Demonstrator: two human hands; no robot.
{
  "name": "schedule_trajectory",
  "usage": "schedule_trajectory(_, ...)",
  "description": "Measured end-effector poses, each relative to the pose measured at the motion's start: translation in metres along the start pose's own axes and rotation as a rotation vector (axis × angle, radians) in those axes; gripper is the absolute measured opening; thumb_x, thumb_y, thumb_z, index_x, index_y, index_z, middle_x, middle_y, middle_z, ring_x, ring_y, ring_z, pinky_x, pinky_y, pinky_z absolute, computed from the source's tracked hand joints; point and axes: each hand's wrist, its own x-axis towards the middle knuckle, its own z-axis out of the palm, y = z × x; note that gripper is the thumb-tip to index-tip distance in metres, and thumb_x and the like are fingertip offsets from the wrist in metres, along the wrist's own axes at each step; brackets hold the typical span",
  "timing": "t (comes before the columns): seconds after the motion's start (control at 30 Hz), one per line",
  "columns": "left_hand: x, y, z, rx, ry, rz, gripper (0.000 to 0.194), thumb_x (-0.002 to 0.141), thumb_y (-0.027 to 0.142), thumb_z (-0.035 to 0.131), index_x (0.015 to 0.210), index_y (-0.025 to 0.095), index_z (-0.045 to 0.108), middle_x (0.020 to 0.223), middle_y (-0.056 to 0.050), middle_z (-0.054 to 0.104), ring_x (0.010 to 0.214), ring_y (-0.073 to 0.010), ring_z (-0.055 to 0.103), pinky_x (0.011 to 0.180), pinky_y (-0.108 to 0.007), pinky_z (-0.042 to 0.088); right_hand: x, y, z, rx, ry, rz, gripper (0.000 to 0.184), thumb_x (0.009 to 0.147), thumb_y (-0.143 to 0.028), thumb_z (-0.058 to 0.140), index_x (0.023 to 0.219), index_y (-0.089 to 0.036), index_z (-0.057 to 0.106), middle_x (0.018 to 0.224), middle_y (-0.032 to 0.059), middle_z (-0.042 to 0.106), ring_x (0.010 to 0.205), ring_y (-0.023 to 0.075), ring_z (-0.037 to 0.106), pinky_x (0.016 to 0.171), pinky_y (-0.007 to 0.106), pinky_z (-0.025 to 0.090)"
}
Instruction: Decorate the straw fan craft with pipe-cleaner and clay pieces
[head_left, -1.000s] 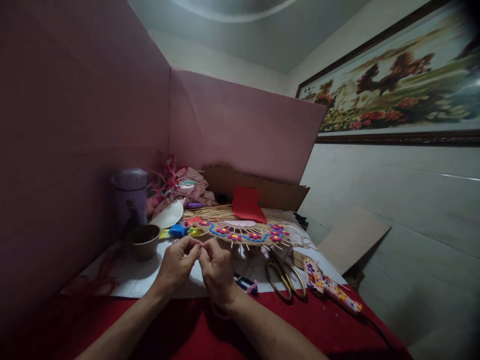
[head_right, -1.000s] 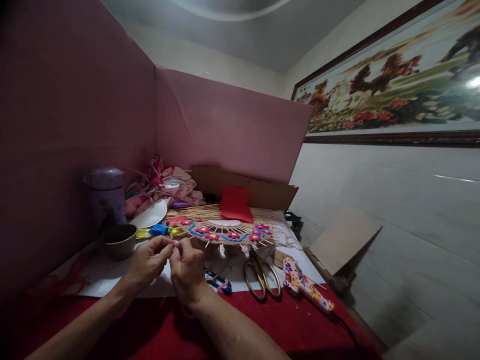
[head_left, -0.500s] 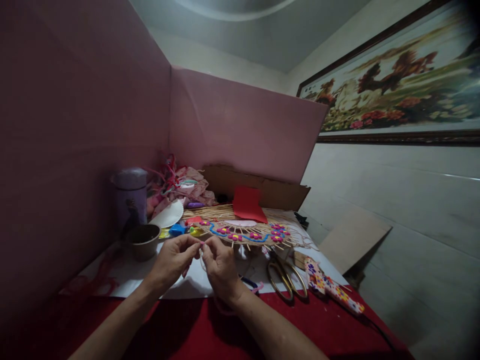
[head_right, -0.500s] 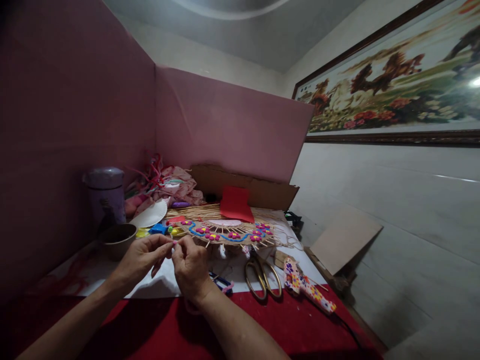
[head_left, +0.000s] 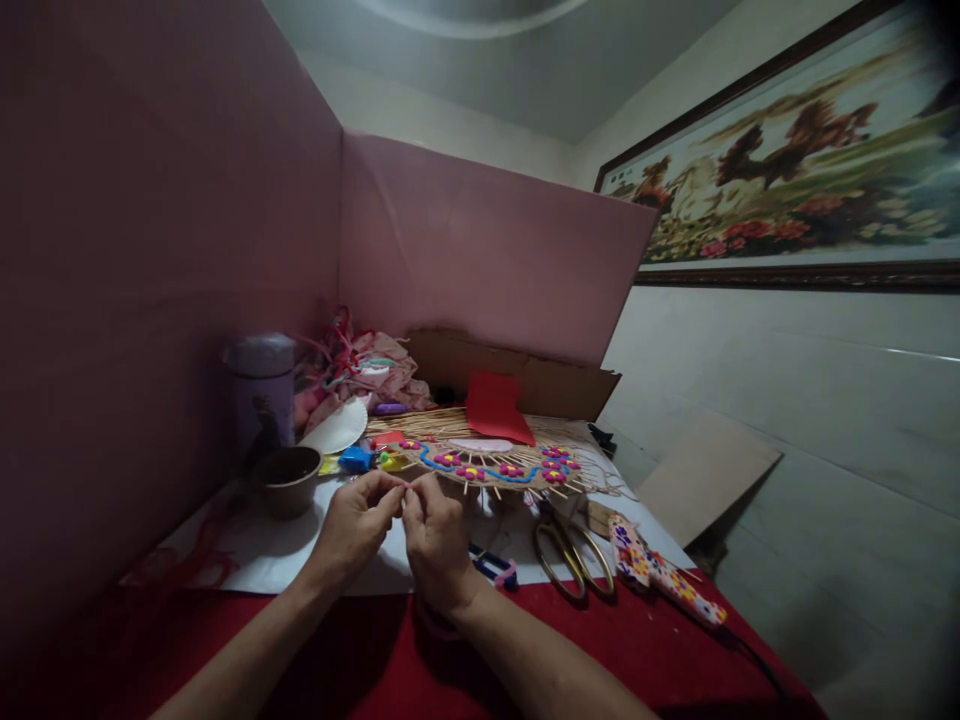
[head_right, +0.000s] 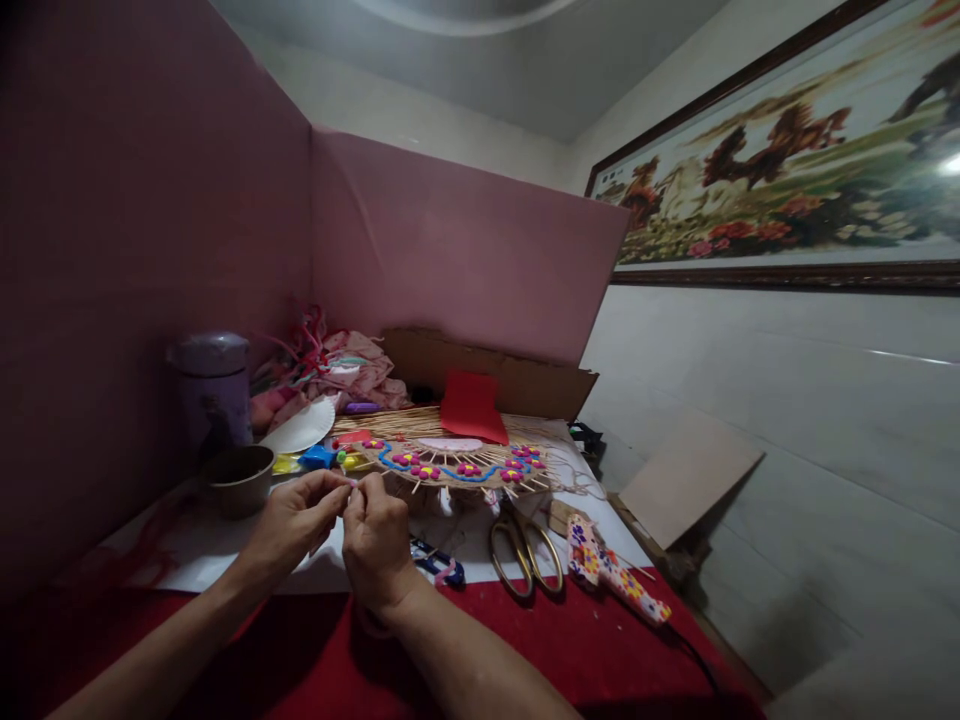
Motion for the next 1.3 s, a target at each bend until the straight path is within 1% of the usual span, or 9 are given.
schedule_trajectory(0.13, 0.001, 0.006, -0.006, -0.187, -0.073, -0.100, 0.031, 0.065, 0.043, 0.068, 0.069, 0.012, 0.061, 0.050, 0.004, 0.051, 0.035, -0.0042, 0.036, 0.030, -0.016, 0.023, 0.002, -0.003, -0.003, 0.187, 0.002, 0.087, 0.020, 0.087, -0.027, 0.040, 0.071, -0.019, 0.049, 0.055, -0.0046, 0.044, 0.050, 0.0102, 0.041, 0.049, 0.021, 0.030)
schedule_trajectory(0.27, 0.004, 0.004, -0.015, -0.301, -0.159, -0.223, 0.031, 0.060, 0.040, 0.074, 0.067, 0.013, 0.062, 0.043, 0.008, 0.043, 0.033, -0.0020, 0.028, 0.031, -0.015, 0.019, 0.003, -0.003, -0.002, 0.351, -0.023, 0.173, 0.023, 0.084, -0.031, 0.047, 0.065, -0.018, 0.048, 0.053, -0.0053, 0.041, 0.049, 0.0090, 0.036, 0.046, 0.020, 0.029)
schedule_trajectory(0.47, 0.005, 0.004, -0.018, -0.379, -0.152, -0.273, 0.028, 0.057, 0.035, 0.078, 0.064, 0.014, 0.061, 0.047, 0.006, 0.049, 0.036, -0.0032, 0.036, 0.032, -0.014, 0.022, 0.004, -0.001, 0.004, 0.521, -0.003, 0.300, 0.026, 0.079, -0.039, 0.056, 0.066, -0.019, 0.044, 0.049, -0.0075, 0.040, 0.044, 0.0080, 0.034, 0.042, 0.020, 0.027)
schedule_trajectory(0.63, 0.005, 0.003, -0.021, -0.357, -0.213, -0.234, 0.029, 0.059, 0.034, 0.078, 0.075, 0.011, 0.069, 0.045, 0.003, 0.052, 0.036, -0.0041, 0.039, 0.031, -0.014, 0.025, 0.004, -0.003, 0.003, 0.478, 0.024, 0.268, 0.026, 0.076, -0.037, 0.061, 0.065, -0.018, 0.047, 0.053, -0.0057, 0.043, 0.048, 0.0083, 0.036, 0.044, 0.020, 0.029)
schedule_trajectory(0.7, 0.005, 0.003, -0.022, -0.368, -0.222, -0.214, 0.026, 0.060, 0.033, 0.078, 0.072, 0.012, 0.069, 0.046, 0.002, 0.054, 0.037, -0.0050, 0.042, 0.031, -0.014, 0.028, 0.003, -0.005, 0.002, 0.470, 0.025, 0.261, 0.026, 0.077, -0.038, 0.060, 0.065, -0.018, 0.047, 0.054, -0.0051, 0.045, 0.048, 0.0085, 0.038, 0.044, 0.020, 0.030)
schedule_trajectory(0.83, 0.004, 0.008, -0.024, -0.365, -0.271, -0.205, 0.022, 0.062, 0.031, 0.076, 0.070, 0.012, 0.069, 0.058, -0.003, 0.063, 0.044, -0.0079, 0.051, 0.033, -0.015, 0.035, 0.002, -0.006, 0.001, 0.515, 0.010, 0.245, 0.027, 0.081, -0.039, 0.055, 0.067, -0.018, 0.047, 0.053, -0.0050, 0.046, 0.047, 0.0083, 0.039, 0.044, 0.020, 0.031)
schedule_trajectory(0.9, 0.004, 0.009, -0.024, -0.363, -0.284, -0.203, 0.022, 0.062, 0.032, 0.076, 0.069, 0.012, 0.068, 0.060, -0.004, 0.064, 0.045, -0.0088, 0.053, 0.034, -0.016, 0.037, 0.001, -0.005, 0.001, 0.524, 0.001, 0.230, 0.026, 0.081, -0.039, 0.055, 0.067, -0.018, 0.047, 0.053, -0.0049, 0.046, 0.047, 0.0083, 0.039, 0.044, 0.020, 0.031)
schedule_trajectory(1.07, 0.005, 0.005, -0.023, -0.363, -0.268, -0.214, 0.023, 0.061, 0.033, 0.076, 0.064, 0.014, 0.064, 0.051, -0.001, 0.062, 0.036, -0.0075, 0.049, 0.031, -0.015, 0.034, -0.001, -0.003, 0.002, 0.461, -0.008, 0.192, 0.025, 0.081, -0.037, 0.055, 0.066, -0.018, 0.048, 0.052, -0.0050, 0.045, 0.047, 0.0081, 0.039, 0.045, 0.020, 0.032)
schedule_trajectory(1.3, 0.007, 0.002, -0.021, -0.387, -0.229, -0.218, 0.030, 0.059, 0.035, 0.078, 0.056, 0.012, 0.059, 0.048, 0.000, 0.058, 0.034, -0.0058, 0.046, 0.029, -0.015, 0.031, -0.002, -0.008, 0.003, 0.471, -0.033, 0.193, 0.020, 0.083, -0.033, 0.052, 0.071, -0.017, 0.049, 0.055, -0.0045, 0.046, 0.049, 0.0087, 0.041, 0.047, 0.021, 0.033)
